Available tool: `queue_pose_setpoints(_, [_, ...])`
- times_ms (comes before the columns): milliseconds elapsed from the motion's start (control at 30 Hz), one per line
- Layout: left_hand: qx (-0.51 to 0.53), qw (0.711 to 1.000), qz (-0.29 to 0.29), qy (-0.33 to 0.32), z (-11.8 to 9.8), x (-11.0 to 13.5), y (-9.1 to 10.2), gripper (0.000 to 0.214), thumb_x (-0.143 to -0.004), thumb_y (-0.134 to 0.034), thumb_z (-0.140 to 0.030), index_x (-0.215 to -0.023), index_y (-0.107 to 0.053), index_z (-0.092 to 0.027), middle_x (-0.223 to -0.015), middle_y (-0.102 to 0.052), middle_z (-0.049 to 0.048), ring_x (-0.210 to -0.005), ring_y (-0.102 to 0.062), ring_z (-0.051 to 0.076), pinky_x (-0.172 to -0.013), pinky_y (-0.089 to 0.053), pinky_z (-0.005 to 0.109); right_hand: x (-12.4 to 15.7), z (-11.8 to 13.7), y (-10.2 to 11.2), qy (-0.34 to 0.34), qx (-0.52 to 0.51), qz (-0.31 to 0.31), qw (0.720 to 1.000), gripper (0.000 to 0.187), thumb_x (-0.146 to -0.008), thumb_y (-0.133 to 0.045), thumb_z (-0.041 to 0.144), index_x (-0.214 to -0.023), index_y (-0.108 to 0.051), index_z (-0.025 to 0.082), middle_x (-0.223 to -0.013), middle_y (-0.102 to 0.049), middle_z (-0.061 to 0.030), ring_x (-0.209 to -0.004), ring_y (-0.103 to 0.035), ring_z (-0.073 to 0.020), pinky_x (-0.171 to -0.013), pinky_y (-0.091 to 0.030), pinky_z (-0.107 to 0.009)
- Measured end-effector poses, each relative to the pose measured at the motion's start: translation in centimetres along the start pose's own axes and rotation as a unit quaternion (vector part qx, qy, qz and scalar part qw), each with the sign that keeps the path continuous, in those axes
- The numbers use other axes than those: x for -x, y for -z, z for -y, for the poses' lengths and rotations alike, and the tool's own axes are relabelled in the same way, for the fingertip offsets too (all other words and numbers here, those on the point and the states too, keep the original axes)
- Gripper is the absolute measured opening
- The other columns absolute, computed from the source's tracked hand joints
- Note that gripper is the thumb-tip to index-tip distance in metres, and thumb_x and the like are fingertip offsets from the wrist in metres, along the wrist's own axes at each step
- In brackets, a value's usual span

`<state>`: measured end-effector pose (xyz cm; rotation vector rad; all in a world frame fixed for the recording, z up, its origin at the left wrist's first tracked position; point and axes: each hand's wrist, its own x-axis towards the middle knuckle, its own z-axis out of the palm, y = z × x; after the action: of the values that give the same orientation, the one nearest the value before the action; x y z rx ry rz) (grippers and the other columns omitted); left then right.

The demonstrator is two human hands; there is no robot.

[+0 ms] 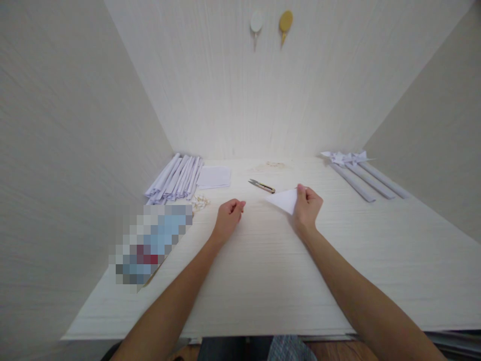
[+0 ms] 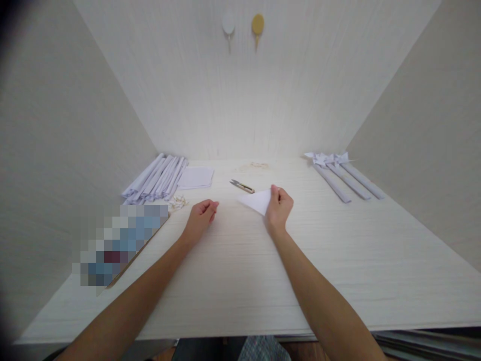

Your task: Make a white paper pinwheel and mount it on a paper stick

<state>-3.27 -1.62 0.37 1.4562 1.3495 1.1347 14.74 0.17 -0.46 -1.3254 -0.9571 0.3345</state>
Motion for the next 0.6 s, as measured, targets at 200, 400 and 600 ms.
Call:
queue_pose_setpoints(200, [0.039,0.999,-0.034,-0.008,0.3,-0.6,-0.2,0.031,-0.070,-0.051,-0.043,-0.054,-0.040,-0.018,-0.038,-0.035,-0.0077,-0.037,-0.027,0.005,-0.040,-0.021,0.020,0.4,-0.1,-0.1,-0.018,-0.046,0.095,0.994,0.032,-0.076,-0.047,0.039,-0.053,-0.044,0.018,-0.050,-0.031,0.0052,-0.048,-0.028,-0.0086,-0.044,-0.022,-0.024])
queue_pose_setpoints(400, [-0.008,0.994,0.087,-0.063,0.1,-0.5,-0.9,0.034,-0.075,-0.043,-0.044,-0.056,-0.047,-0.016,-0.050,-0.040,-0.0044,-0.049,-0.035,0.008,-0.046,-0.027,0.021,2.2,1.2,-1.0,0.020,-0.021,0.214,0.976,0.029,-0.075,-0.048,0.038,-0.057,-0.055,0.016,-0.050,-0.043,0.0031,-0.049,-0.036,-0.0098,-0.046,-0.027,-0.023])
queue_pose_setpoints(600, [-0.077,0.984,0.127,-0.101,-0.3,-0.1,-1.2,0.025,-0.076,-0.044,-0.033,-0.058,-0.048,-0.016,-0.053,-0.040,-0.0046,-0.053,-0.035,0.008,-0.051,-0.028,0.022,2.4,1.6,-1.4,-0.019,-0.065,0.256,0.964,0.026,-0.069,-0.056,0.038,-0.057,-0.058,0.015,-0.050,-0.050,0.0021,-0.048,-0.040,-0.0096,-0.045,-0.030,-0.023])
